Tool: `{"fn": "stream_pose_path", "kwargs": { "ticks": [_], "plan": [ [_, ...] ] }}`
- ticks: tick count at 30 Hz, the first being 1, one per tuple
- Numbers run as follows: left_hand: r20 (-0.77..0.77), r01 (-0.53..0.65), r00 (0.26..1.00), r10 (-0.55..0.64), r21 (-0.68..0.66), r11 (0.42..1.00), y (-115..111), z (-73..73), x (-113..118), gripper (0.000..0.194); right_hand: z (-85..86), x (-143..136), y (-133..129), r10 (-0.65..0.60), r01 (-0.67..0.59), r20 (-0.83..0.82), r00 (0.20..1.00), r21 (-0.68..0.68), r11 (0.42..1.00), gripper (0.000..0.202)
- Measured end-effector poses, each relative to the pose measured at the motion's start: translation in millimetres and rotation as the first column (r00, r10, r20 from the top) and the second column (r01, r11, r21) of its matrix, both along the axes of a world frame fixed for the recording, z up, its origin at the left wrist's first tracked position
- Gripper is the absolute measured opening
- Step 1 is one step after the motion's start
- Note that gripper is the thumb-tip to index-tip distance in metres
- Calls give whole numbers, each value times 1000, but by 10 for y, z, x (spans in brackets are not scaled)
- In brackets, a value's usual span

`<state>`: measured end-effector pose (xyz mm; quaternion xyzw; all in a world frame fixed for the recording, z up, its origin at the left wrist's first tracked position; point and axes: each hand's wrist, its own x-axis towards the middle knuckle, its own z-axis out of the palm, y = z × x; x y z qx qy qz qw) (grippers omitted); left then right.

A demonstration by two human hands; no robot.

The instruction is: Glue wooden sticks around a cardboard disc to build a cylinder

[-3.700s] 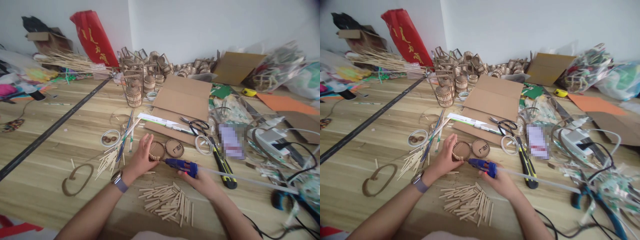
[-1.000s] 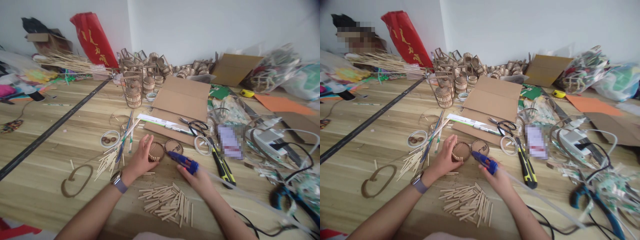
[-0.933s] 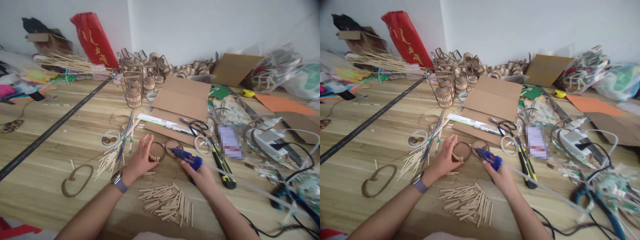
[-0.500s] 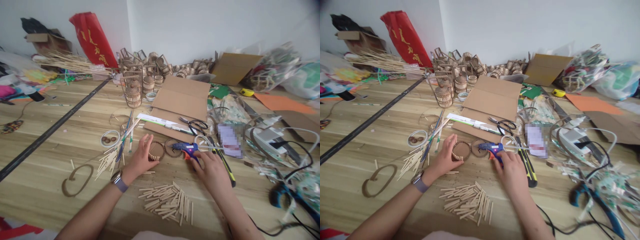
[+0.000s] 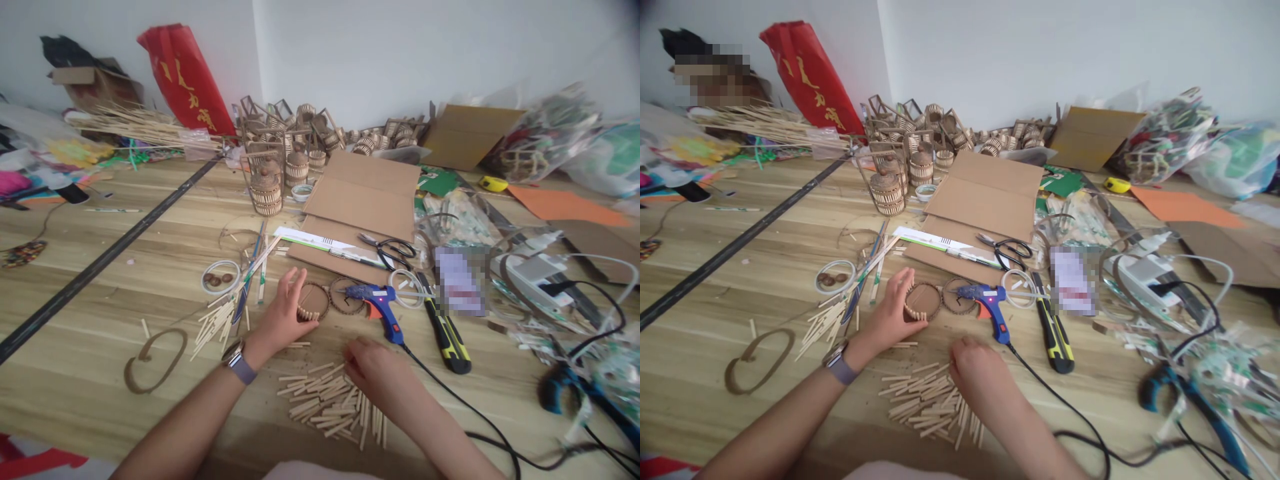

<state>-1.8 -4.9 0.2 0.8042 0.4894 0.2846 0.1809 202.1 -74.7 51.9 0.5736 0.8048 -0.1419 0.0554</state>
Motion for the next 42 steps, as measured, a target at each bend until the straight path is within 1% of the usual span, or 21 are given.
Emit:
{"fn": "stream_pose_path", "kwargs": {
  "ticks": [5,7,9,11,13,16,18,21,23,27,29,35,42],
  "plan": [
    [7,3,1000,-3,-2,1000,-2,-22,1,119,-128,-14,-56,56,-80,141,988,167,983,19],
    [8,2,1000,-2,-2,1000,0,-30,2,119,-163,-8,-71,65,-96,153,986,207,974,21],
    [9,0,1000,0,3,1000,3,-31,1,119,-175,19,-60,67,-90,117,991,207,974,21],
    [13,0,1000,0,3,1000,4,-26,-1,118,-155,71,-20,59,-60,11,998,169,984,19],
    [19,2,1000,-2,-2,1000,4,-21,-3,117,-107,138,43,42,-19,-174,984,134,991,21],
    [15,4,1000,-4,-10,1000,3,-17,-4,116,-16,213,159,3,48,-444,896,104,993,24],
    [7,0,1000,0,-7,1000,4,-17,-3,117,25,217,237,-46,87,-538,842,51,995,21],
    [0,1,1000,-1,5,1000,5,-10,2,119,26,151,342,-112,109,-597,795,-42,993,17],
    [1,6,1000,-6,3,1000,7,-3,6,118,-7,82,397,-105,106,-610,786,-35,994,16],
    [24,15,1000,-15,-1,1000,12,-7,6,117,-76,-43,468,-15,78,-587,809,81,994,17],
    [32,23,999,-23,4,1000,16,-21,2,115,-86,-86,489,16,60,-563,826,115,992,17],
    [29,32,999,-32,13,999,28,-48,0,112,-93,-152,509,17,51,-509,861,120,991,18],
    [34,31,999,-32,29,999,30,-39,8,110,-186,-175,522,22,57,-493,870,145,988,16]
  ]
}}
